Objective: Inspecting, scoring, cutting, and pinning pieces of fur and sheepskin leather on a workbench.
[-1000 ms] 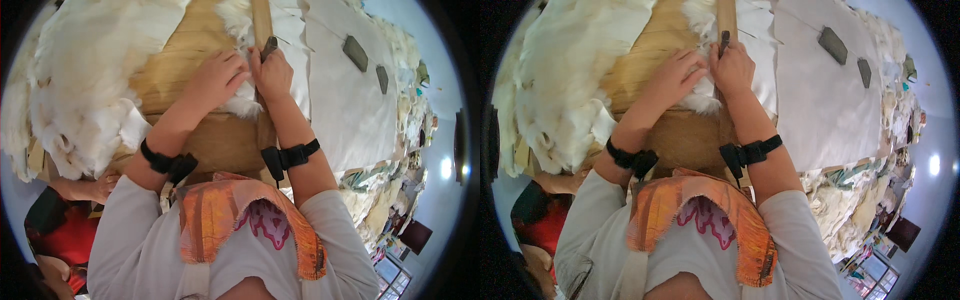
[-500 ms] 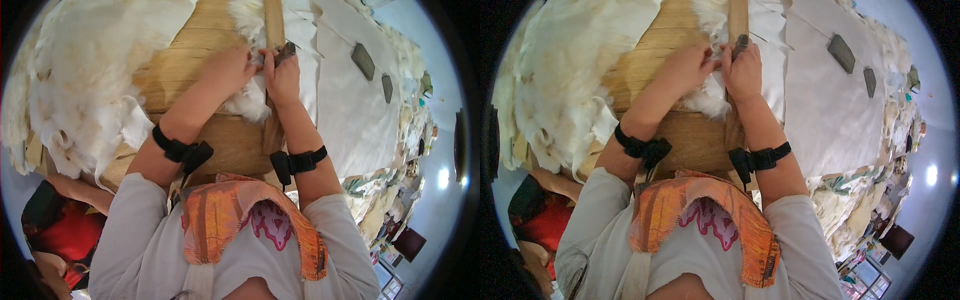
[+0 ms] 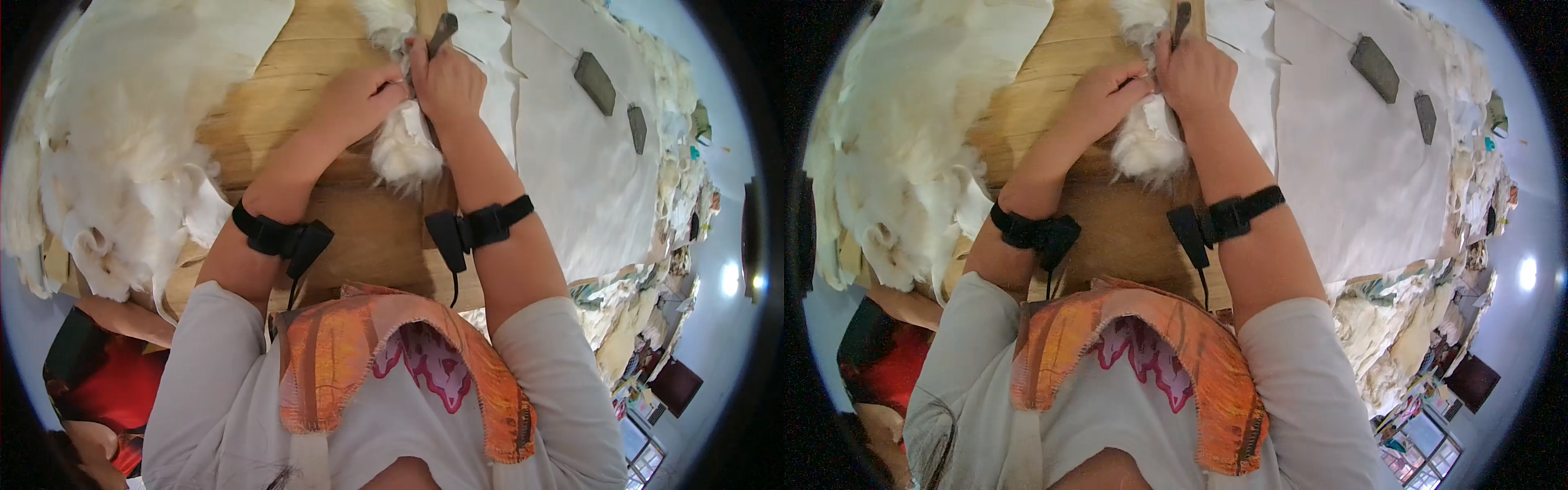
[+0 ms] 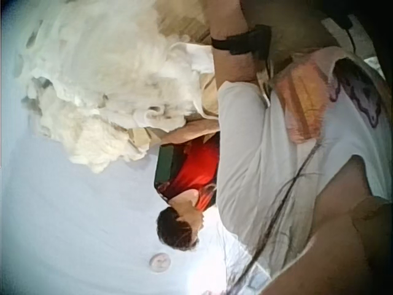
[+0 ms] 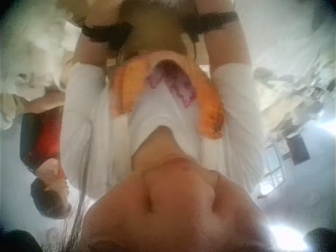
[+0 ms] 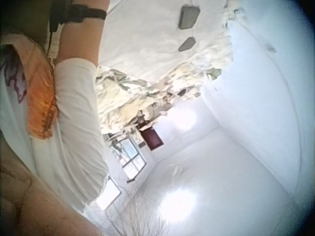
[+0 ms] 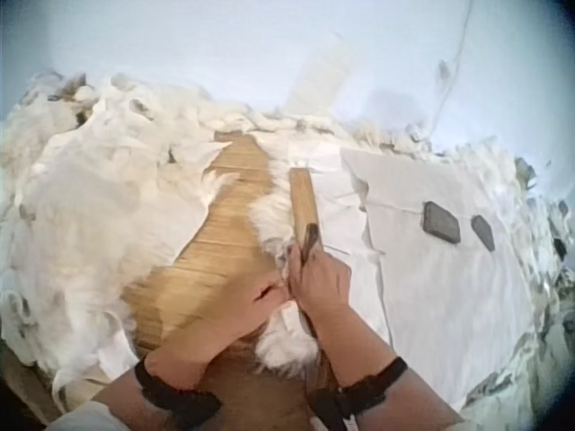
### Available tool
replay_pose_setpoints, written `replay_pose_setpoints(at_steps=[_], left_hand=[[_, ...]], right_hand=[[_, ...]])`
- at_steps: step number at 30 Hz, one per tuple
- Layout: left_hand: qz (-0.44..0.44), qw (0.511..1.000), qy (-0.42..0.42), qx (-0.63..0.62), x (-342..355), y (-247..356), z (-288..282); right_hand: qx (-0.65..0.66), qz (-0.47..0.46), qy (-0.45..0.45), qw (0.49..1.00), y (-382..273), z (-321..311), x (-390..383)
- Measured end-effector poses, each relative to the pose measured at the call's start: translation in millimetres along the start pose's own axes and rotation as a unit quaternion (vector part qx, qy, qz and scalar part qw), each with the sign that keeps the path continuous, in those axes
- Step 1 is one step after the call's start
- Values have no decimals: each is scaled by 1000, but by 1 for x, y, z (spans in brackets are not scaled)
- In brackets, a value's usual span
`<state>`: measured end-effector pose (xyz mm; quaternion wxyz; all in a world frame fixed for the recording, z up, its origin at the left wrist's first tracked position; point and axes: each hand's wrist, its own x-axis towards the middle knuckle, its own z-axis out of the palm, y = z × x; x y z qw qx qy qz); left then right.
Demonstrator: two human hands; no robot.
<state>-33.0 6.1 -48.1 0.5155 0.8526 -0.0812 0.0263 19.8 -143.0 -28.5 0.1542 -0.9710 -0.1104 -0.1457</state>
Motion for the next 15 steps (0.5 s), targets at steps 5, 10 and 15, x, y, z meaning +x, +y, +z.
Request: replay_pose_setpoints(at_steps=[5, 10, 15], left_hand=[[35, 999, -4, 19, -3, 4, -2], [-7, 1000, 17, -5, 21, 10, -33], [79, 981, 107, 142, 82, -7, -17]], right_hand=[[-22, 18, -52, 998, -3, 1, 16], [356, 79, -21, 931, 17, -23, 31], [492, 73, -37, 867, 24, -26, 41]])
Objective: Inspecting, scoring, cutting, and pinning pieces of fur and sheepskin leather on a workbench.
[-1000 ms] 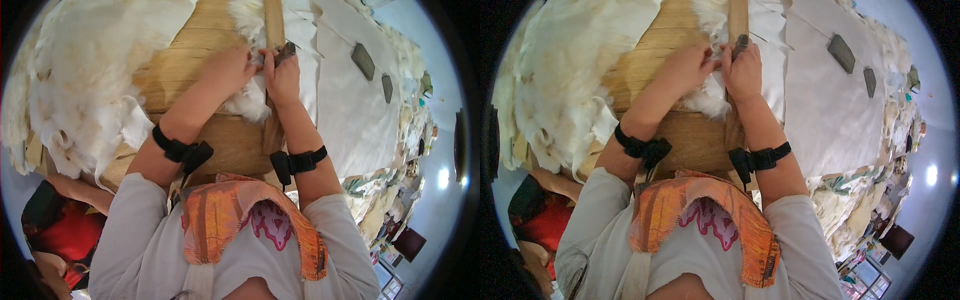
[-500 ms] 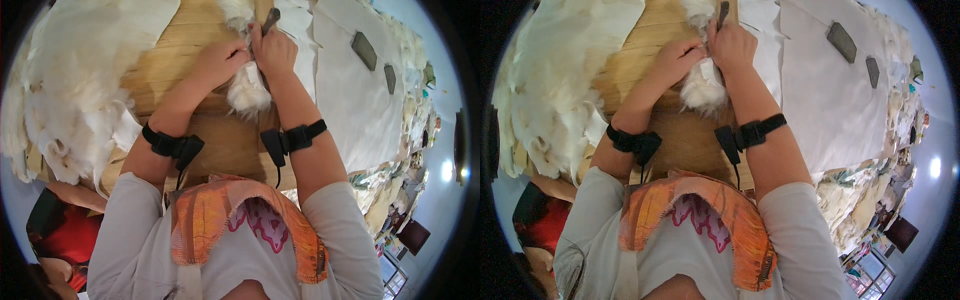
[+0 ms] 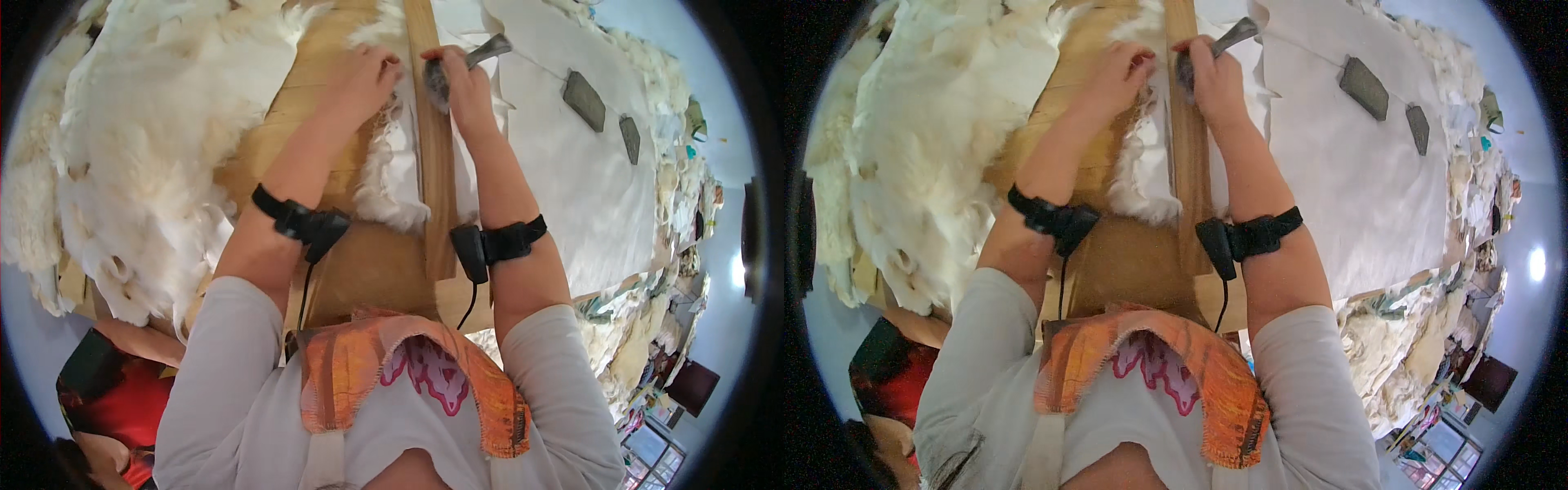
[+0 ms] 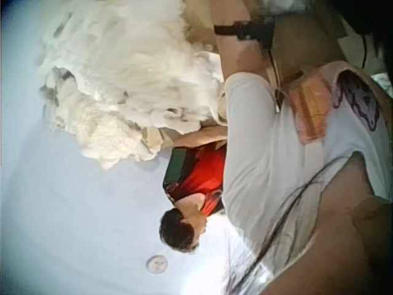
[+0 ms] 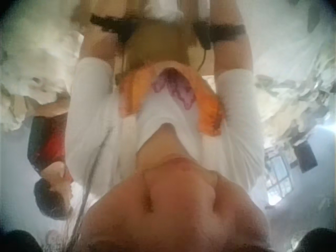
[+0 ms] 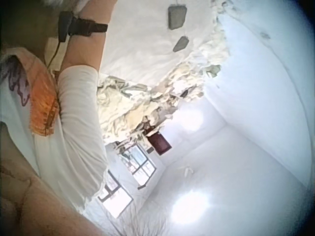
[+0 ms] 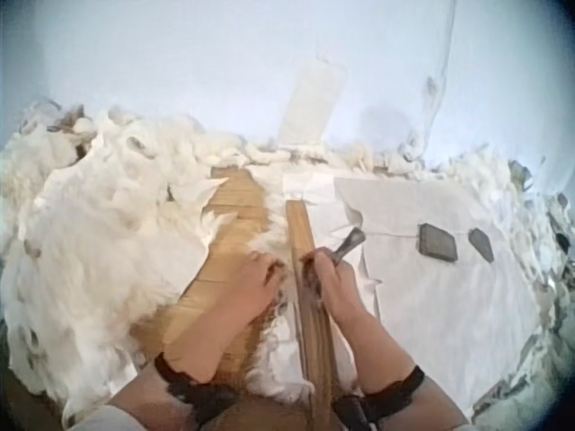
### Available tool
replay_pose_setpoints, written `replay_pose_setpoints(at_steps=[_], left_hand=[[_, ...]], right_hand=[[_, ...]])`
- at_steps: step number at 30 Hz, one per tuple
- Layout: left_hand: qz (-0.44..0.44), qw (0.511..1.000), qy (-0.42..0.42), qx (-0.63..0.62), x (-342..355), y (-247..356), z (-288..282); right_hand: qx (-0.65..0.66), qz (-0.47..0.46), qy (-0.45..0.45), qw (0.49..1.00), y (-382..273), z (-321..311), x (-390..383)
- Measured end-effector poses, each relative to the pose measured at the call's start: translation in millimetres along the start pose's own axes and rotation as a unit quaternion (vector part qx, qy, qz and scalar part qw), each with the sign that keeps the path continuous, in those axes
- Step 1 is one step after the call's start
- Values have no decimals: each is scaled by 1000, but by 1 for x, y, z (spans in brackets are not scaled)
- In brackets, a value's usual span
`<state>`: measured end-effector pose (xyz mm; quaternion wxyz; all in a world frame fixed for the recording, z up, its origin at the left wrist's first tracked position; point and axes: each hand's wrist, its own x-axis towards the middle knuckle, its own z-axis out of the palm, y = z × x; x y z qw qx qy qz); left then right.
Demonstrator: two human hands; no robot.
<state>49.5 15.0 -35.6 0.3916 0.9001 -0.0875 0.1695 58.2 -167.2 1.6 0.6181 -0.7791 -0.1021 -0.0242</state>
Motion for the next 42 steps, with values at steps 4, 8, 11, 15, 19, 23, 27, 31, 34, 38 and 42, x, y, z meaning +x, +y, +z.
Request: replay_pose_setpoints(at_steps=[4, 8, 11, 15, 19, 23, 27, 31, 34, 38, 42], left_hand=[[9, 997, -12, 82, 4, -16, 18], [-8, 999, -47, 16, 6, -23, 17], [-16, 999, -40, 11, 10, -26, 19], [12, 1000, -23, 7, 9, -30, 26], [80, 997, 13, 10, 5, -30, 28], [19, 996, 12, -84, 0, -24, 25], [-151, 941, 11, -304, -3, -19, 29], [-142, 900, 109, -397, 0, -19, 27], [-121, 926, 117, -338, -3, -16, 7], [2, 994, 98, -55, -35, 6, -25], [71, 982, -140, -104, -93, 38, -40]], right_hand=[[-102, -41, -9, 994, 9, 14, 5], [-209, -75, -2, 975, 17, 19, 8], [-273, -114, 12, 955, 24, 24, 11], [-406, -65, 38, 911, 34, 34, 15], [-476, -14, 67, 877, 32, 41, 24], [-429, 10, 96, 898, 22, 43, 23], [-323, -51, 107, 939, 24, 36, -4], [-279, -140, 85, 946, 31, 28, -30], [-191, -85, 52, 976, 24, 20, -37], [33, -28, 32, 999, -11, -11, -38], [60, 69, 11, 996, -43, -49, -49]])
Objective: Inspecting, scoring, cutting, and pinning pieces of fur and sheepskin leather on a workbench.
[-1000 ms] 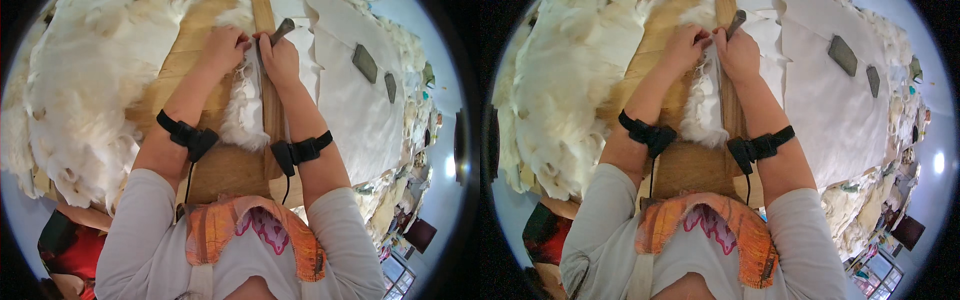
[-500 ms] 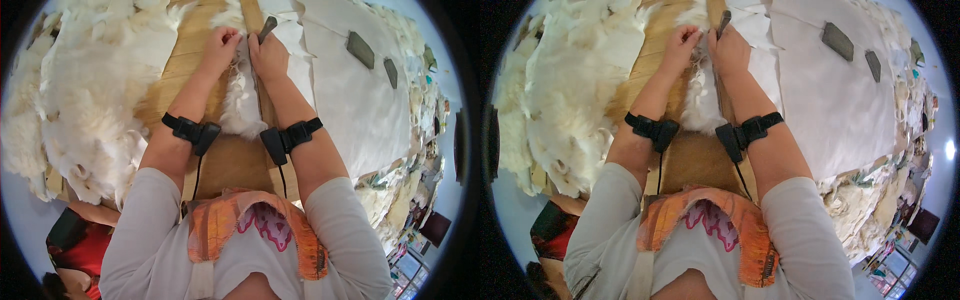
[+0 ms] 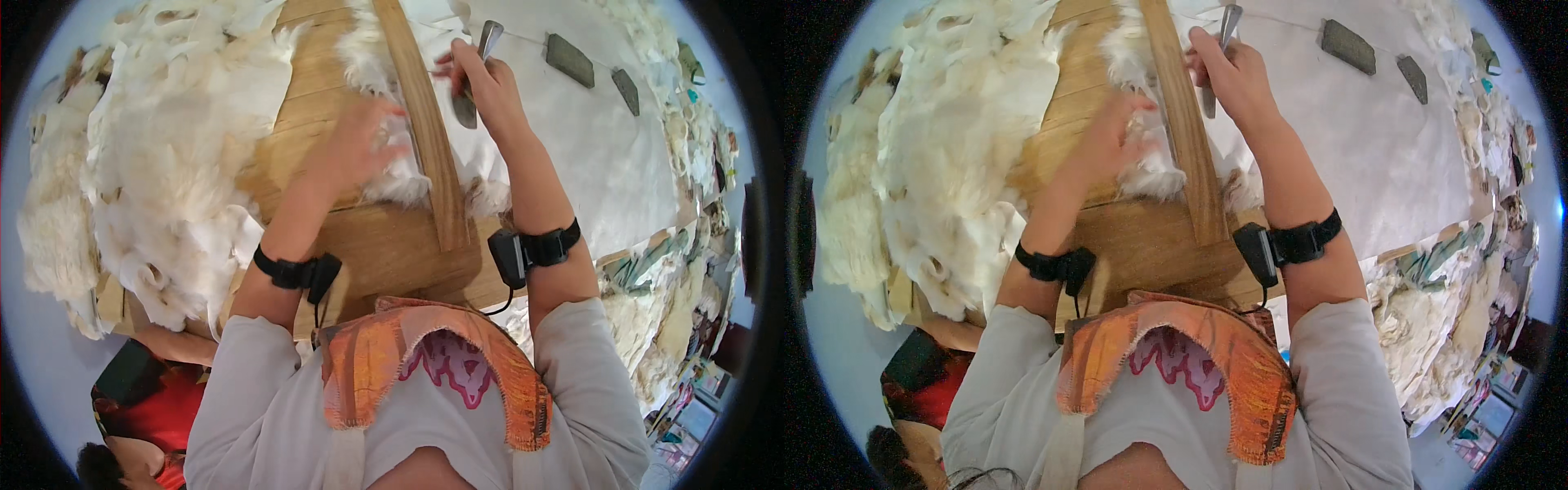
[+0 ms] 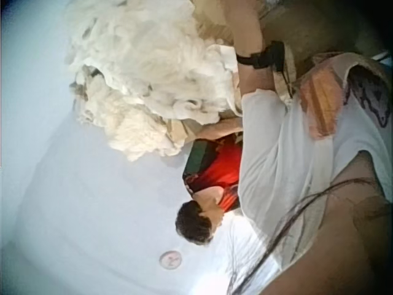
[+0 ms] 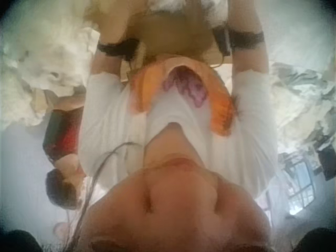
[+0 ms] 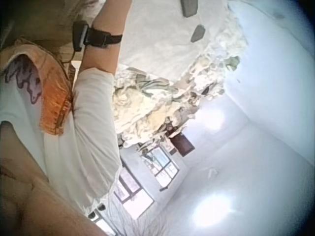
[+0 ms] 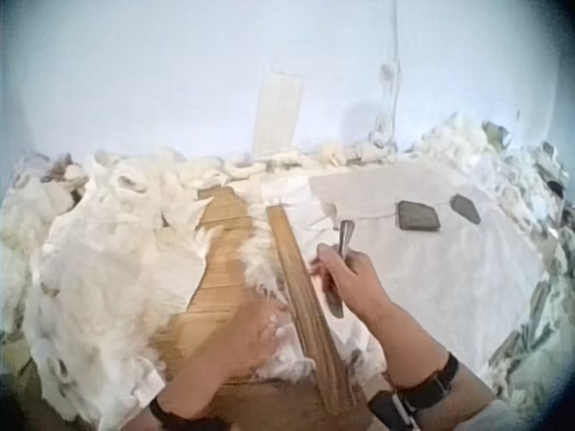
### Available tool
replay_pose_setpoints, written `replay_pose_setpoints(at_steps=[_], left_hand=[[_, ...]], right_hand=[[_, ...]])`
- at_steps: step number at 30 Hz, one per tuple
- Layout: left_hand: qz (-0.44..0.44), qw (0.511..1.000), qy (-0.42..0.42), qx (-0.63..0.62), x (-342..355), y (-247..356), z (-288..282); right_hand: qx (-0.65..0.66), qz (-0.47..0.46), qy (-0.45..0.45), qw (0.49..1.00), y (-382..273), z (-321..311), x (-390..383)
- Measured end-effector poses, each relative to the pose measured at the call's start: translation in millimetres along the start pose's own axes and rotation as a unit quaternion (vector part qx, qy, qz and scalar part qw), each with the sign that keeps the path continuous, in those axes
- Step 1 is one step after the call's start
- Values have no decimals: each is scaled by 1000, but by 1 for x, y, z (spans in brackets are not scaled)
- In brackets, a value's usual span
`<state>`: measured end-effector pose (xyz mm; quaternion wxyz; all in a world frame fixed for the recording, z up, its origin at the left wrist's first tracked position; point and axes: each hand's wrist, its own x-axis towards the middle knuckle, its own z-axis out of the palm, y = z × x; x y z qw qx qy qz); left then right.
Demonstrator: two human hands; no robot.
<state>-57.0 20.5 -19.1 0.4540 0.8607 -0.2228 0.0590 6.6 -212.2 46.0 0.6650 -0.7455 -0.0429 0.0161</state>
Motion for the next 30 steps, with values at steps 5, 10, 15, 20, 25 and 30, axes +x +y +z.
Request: replay_pose_setpoints(at_steps=[5, 10, 15, 20, 25, 30], left_hand=[[72, 989, -66, 108, -25, 15, 13], [26, 993, -65, 91, -25, 8, 19], [25, 997, -43, 64, -31, 11, 21], [0, 992, -55, 112, -33, 23, 21], [7, 993, -17, 118, -33, 25, 27], [-42, 997, 68, -11, -32, 11, 30]], right_hand=[[-427, -65, -38, 901, 17, 16, -26], [-510, -36, -6, 859, 50, 45, -35], [-471, -36, -80, 878, 24, -13, 2], [-601, -73, -80, 792, -5, -103, 13], [-624, -317, -34, 713, 53, -13, -5], [-590, -250, 0, 768, 108, 67, -4]])
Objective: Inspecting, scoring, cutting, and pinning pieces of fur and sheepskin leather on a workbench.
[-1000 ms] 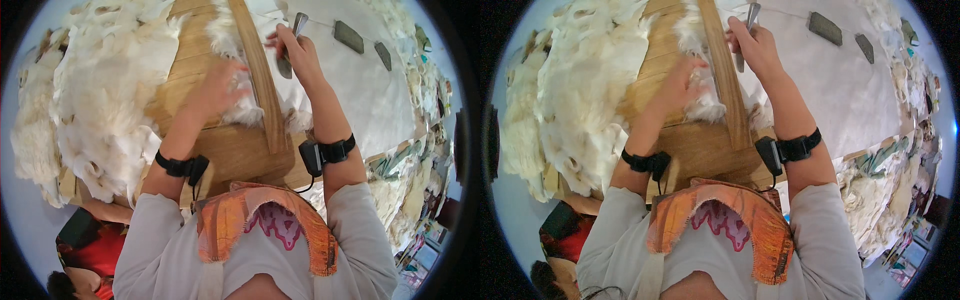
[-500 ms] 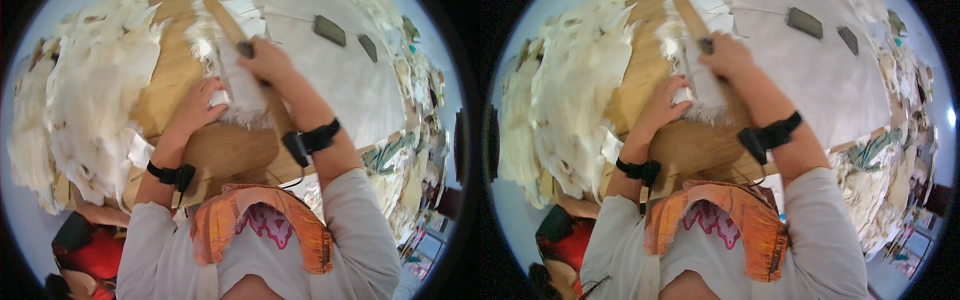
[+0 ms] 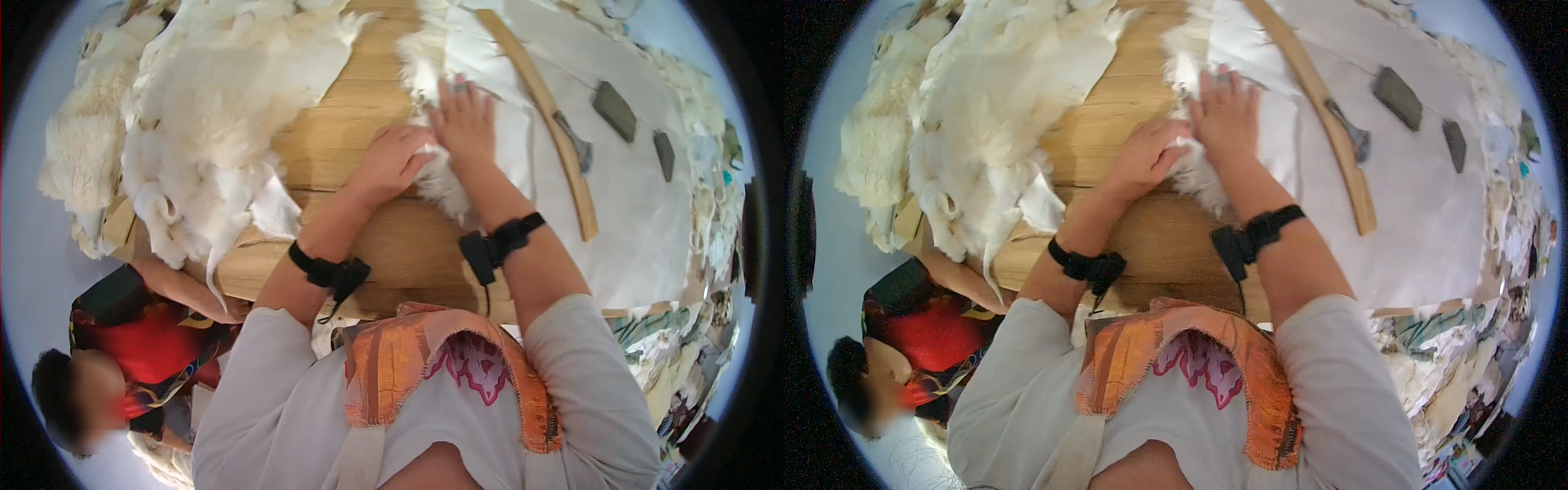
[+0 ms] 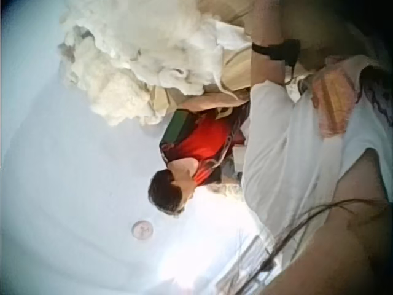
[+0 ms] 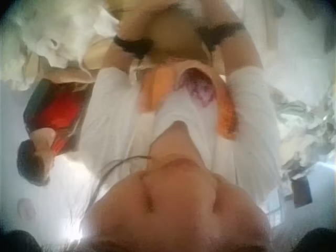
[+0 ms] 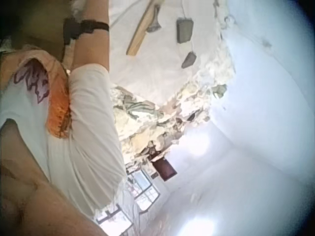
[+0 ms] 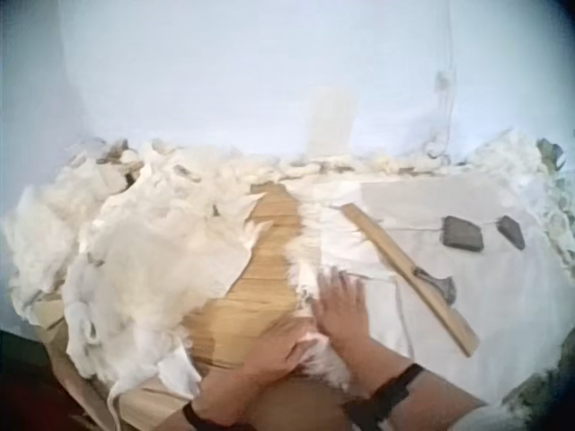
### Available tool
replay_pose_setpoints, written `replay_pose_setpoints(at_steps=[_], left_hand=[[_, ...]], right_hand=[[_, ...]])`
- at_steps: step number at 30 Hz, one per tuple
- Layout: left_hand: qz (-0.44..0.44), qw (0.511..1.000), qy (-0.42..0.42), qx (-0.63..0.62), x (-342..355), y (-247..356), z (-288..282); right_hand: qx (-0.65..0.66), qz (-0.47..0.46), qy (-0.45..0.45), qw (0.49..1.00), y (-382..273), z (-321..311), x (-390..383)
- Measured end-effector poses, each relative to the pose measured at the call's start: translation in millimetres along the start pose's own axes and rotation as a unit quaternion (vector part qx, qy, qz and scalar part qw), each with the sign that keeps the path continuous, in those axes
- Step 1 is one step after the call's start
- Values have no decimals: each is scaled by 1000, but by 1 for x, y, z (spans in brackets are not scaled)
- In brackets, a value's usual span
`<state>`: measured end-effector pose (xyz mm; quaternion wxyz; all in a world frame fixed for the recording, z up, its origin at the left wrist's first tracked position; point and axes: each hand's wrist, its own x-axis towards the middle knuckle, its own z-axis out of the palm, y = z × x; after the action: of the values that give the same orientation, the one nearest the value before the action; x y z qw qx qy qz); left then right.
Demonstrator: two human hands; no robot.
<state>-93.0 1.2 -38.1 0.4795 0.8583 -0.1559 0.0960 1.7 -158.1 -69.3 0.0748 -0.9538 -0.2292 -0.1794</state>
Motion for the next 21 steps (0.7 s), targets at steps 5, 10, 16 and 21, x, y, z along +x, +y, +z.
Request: replay_pose_setpoints(at_steps=[5, 10, 16, 21], left_hand=[[-184, 857, 217, -430, 31, 8, -8], [-125, 818, 265, -495, 77, 41, -29], [13, 854, 245, -458, 91, 88, -86], [49, 883, 125, -451, 59, 113, -132]], right_hand=[[4, 33, -39, 999, 1, 1, 0], [0, 57, -52, 997, -4, -5, 4], [-22, 65, -33, 997, -3, -3, -2], [-31, 67, -40, 996, -11, -8, 3]])
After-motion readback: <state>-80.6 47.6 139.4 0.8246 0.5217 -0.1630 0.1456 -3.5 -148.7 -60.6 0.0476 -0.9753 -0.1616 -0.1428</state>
